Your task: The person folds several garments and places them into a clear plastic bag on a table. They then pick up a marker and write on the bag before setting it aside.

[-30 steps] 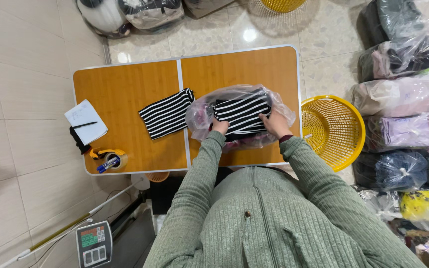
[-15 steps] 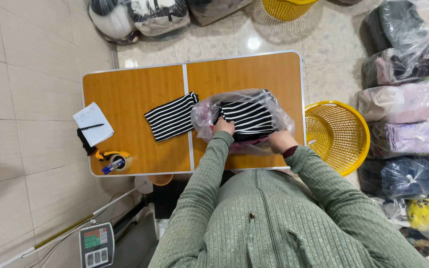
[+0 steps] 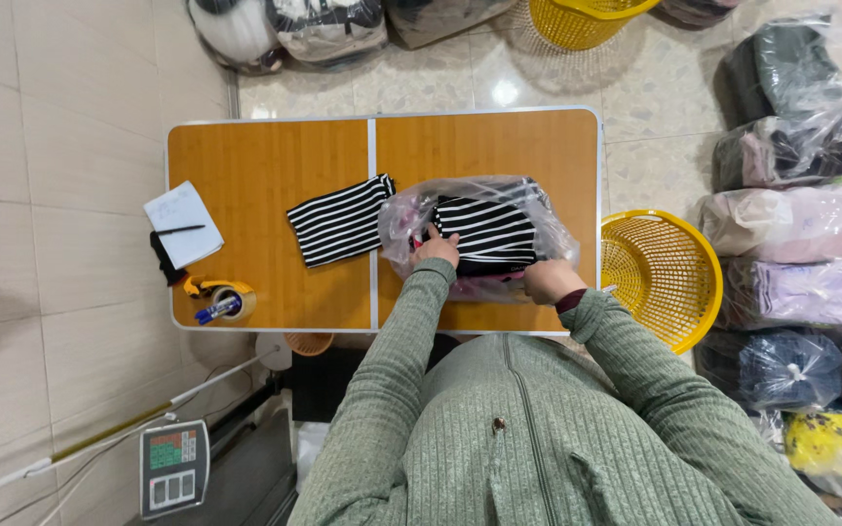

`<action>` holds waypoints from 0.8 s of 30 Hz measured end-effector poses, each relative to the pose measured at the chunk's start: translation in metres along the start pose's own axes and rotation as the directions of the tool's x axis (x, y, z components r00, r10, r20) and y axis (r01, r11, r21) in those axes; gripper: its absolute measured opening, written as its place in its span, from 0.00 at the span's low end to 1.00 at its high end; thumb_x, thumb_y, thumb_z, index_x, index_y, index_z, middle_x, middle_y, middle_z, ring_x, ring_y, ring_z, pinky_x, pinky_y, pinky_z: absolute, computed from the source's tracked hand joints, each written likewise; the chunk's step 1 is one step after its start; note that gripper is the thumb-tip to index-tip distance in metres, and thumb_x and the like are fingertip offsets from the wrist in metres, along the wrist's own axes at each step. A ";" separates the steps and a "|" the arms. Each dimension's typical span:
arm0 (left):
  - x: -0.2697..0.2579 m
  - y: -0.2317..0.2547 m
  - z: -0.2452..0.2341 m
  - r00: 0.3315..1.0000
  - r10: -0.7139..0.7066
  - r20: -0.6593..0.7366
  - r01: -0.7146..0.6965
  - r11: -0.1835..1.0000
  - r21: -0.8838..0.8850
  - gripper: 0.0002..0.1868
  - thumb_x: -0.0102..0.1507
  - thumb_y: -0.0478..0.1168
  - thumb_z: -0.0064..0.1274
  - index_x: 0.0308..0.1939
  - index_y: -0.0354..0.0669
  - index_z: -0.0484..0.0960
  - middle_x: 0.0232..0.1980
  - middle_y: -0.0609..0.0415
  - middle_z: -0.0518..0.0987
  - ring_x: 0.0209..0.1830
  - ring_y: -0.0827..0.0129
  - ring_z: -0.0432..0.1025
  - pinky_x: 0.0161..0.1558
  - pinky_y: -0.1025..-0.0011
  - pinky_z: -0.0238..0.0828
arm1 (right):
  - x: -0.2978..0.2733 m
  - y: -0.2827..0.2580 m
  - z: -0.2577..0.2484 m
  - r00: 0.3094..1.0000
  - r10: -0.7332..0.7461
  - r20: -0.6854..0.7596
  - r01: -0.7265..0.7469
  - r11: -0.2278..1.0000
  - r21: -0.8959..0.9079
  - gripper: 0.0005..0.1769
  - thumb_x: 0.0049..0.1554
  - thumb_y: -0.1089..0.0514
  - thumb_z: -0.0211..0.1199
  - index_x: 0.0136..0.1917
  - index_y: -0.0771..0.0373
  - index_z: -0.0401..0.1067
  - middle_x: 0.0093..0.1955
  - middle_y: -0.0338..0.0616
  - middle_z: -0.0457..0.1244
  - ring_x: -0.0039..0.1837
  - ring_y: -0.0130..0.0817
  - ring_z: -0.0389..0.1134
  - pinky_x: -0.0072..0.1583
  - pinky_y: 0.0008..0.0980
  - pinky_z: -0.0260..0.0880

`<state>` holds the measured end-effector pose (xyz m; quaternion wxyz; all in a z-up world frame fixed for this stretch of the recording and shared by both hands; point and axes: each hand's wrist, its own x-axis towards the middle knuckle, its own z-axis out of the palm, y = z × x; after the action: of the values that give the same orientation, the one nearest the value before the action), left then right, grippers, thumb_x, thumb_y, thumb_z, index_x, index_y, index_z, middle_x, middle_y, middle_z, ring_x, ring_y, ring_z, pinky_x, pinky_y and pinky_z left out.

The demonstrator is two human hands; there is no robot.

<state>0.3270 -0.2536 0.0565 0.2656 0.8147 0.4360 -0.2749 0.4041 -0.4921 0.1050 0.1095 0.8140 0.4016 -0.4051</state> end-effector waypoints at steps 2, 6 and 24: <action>-0.004 -0.006 -0.003 0.999 0.030 0.038 -0.034 0.993 0.112 0.41 0.68 0.65 0.47 0.74 0.41 0.60 0.61 0.39 0.80 0.64 0.47 0.73 0.65 0.53 0.65 | 0.001 0.001 0.001 0.999 -0.008 0.045 0.006 0.999 0.040 0.14 0.52 0.57 0.66 0.52 0.54 0.82 0.52 0.49 0.72 0.56 0.49 0.74 0.57 0.45 0.74; -0.027 -0.022 -0.018 0.997 0.044 0.062 -0.053 0.987 0.152 0.55 0.66 0.59 0.52 0.84 0.36 0.40 0.65 0.38 0.78 0.64 0.48 0.74 0.65 0.54 0.67 | 0.009 0.004 -0.002 0.992 -0.097 -0.087 0.110 0.980 0.164 0.34 0.48 0.64 0.64 0.70 0.56 0.69 0.59 0.56 0.69 0.61 0.54 0.71 0.61 0.46 0.72; -0.005 0.019 -0.045 0.855 0.204 -0.477 -0.411 0.826 -0.385 0.47 0.66 0.40 0.50 0.83 0.65 0.39 0.85 0.43 0.50 0.82 0.45 0.51 0.74 0.48 0.50 | 0.075 0.019 -0.043 0.625 0.072 -0.777 0.466 0.765 0.445 0.55 0.54 0.65 0.58 0.85 0.70 0.30 0.84 0.76 0.33 0.82 0.76 0.42 0.77 0.50 0.51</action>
<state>0.3509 -0.2349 0.0953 0.3992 0.8245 0.3953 0.0673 0.4691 -0.4409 0.0736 -0.3851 0.8424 0.3483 -0.1438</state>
